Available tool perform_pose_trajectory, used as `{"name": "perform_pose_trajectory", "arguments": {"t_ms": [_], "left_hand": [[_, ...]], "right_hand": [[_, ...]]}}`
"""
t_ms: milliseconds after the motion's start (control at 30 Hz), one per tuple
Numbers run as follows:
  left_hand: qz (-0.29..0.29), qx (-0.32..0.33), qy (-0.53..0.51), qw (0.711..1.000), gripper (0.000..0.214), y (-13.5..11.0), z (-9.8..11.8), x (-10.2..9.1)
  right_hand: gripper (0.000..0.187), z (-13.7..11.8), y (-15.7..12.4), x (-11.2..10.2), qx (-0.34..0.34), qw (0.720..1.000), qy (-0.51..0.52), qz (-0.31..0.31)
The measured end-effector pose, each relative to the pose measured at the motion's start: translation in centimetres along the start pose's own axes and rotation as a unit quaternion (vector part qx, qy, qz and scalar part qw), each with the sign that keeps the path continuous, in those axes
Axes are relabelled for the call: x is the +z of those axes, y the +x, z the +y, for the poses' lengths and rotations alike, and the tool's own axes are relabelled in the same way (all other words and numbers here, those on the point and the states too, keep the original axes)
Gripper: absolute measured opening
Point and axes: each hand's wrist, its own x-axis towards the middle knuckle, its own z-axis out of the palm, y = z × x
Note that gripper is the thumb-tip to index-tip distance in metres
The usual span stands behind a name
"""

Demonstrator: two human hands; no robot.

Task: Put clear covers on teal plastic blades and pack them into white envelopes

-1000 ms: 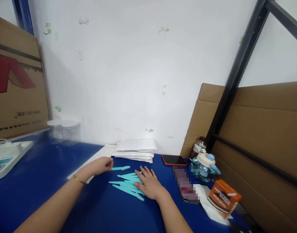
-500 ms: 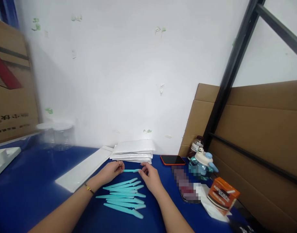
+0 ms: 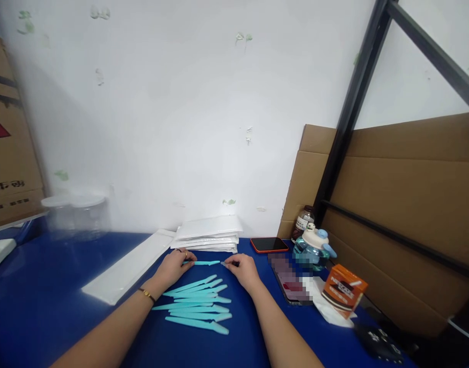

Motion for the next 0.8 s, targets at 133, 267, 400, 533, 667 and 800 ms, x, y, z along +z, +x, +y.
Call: {"name": "perform_pose_trajectory", "arguments": {"t_ms": [133, 267, 400, 533, 667, 800], "left_hand": [[0.029, -0.003, -0.019, 0.999, 0.029, -0.2, 0.0, 0.0], [0.028, -0.002, -0.034, 0.999, 0.022, -0.4, 0.7, -0.6], [-0.087, 0.013, -0.076, 0.993, 0.024, -0.8, 1.7, -0.8], [-0.113, 0.017, -0.073, 0.991, 0.017, -1.1, 2.2, -0.6], [-0.119, 0.028, -0.06, 0.991, 0.016, -1.0, 2.4, -0.6], [-0.103, 0.038, -0.032, 0.993, 0.013, -1.0, 2.6, -0.6]], "right_hand": [[0.011, -1.1, -0.2, -0.2, -0.052, 0.998, -0.022, 0.008], [0.011, -3.0, -0.7, -0.1, -0.071, 0.997, -0.03, -0.014], [0.012, -4.4, -1.0, 1.0, -0.068, 0.993, -0.06, -0.08], [0.008, -4.7, -0.9, 1.7, -0.047, 0.991, -0.077, -0.097], [0.002, -4.8, -0.8, 1.5, -0.046, 0.989, -0.089, -0.112], [0.016, -4.9, -0.9, 1.2, -0.051, 0.986, -0.112, -0.111]]}}
